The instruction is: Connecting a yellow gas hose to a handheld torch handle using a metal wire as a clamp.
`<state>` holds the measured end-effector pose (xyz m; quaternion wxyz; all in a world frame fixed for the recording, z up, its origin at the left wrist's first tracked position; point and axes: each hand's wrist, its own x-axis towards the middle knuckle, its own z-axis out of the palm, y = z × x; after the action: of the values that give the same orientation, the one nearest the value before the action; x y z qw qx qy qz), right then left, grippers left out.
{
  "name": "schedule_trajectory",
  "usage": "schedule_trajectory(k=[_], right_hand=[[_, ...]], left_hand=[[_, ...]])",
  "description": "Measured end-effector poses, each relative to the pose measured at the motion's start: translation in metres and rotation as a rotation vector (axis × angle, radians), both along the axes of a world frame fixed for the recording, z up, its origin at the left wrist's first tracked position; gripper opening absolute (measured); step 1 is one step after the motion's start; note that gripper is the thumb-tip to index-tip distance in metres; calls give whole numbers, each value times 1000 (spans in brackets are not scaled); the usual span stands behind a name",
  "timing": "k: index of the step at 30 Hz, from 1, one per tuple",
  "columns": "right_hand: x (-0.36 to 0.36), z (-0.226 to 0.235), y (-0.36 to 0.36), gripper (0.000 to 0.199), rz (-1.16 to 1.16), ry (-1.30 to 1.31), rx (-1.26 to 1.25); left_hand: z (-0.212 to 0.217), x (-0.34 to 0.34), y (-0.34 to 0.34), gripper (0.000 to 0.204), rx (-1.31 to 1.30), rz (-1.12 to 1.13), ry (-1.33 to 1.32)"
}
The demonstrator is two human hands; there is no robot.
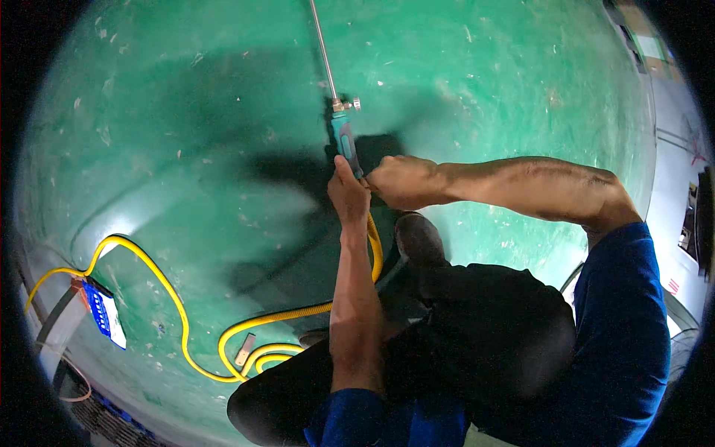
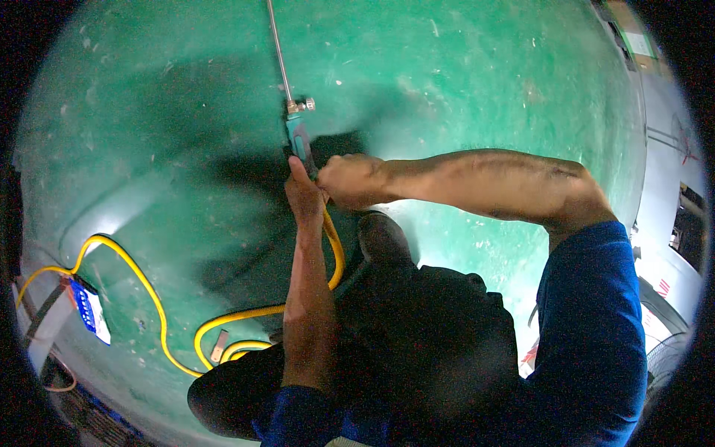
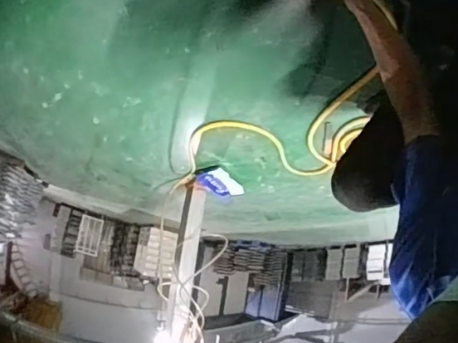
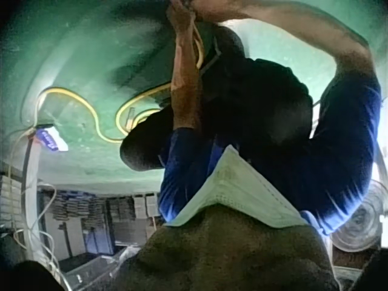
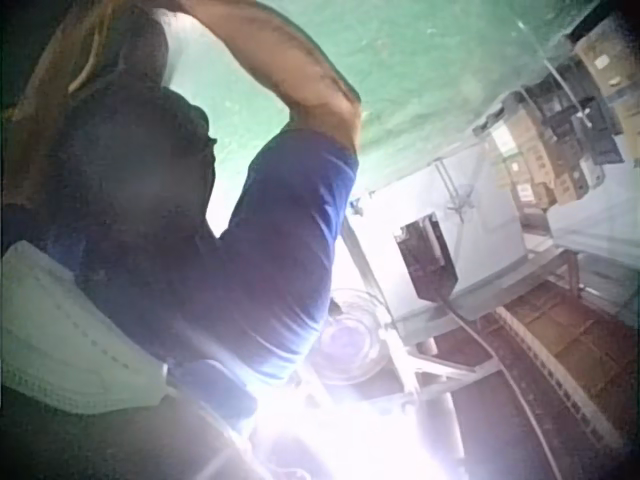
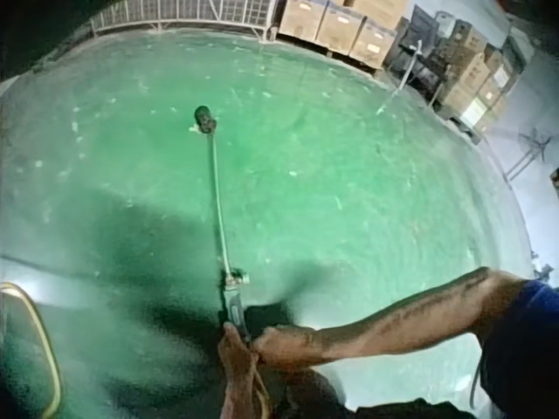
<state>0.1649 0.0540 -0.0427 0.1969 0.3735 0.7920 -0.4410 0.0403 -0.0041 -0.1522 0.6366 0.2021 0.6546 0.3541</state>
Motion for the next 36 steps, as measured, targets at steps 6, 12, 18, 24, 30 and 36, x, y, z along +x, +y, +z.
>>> schedule_trajectory(k=[6, 12, 18, 24, 30, 36], right_hand=[[2, -29, -1, 30, -224, 121, -119], [9, -44, -10, 30, -827, -18, -854], [30, -28, 18, 40, -327, -48, -575], [52, -2, 8, 43, -1035, 202, -247], [17, -21, 32, 42, -1548, 656, -221], [-14, 16, 56, 27, -1650, 688, -195]], left_hand=[[-16, -3, -7, 65, 23, 15, 46], [0, -4, -2, 59, 26, 17, 38], [-7, -5, -11, 50, -74, -17, -295], [32, -35, -1, 42, -8, -120, -577], [115, -17, 1, 50, -22, -190, -665], [127, 10, -13, 20, 26, -153, -336]])
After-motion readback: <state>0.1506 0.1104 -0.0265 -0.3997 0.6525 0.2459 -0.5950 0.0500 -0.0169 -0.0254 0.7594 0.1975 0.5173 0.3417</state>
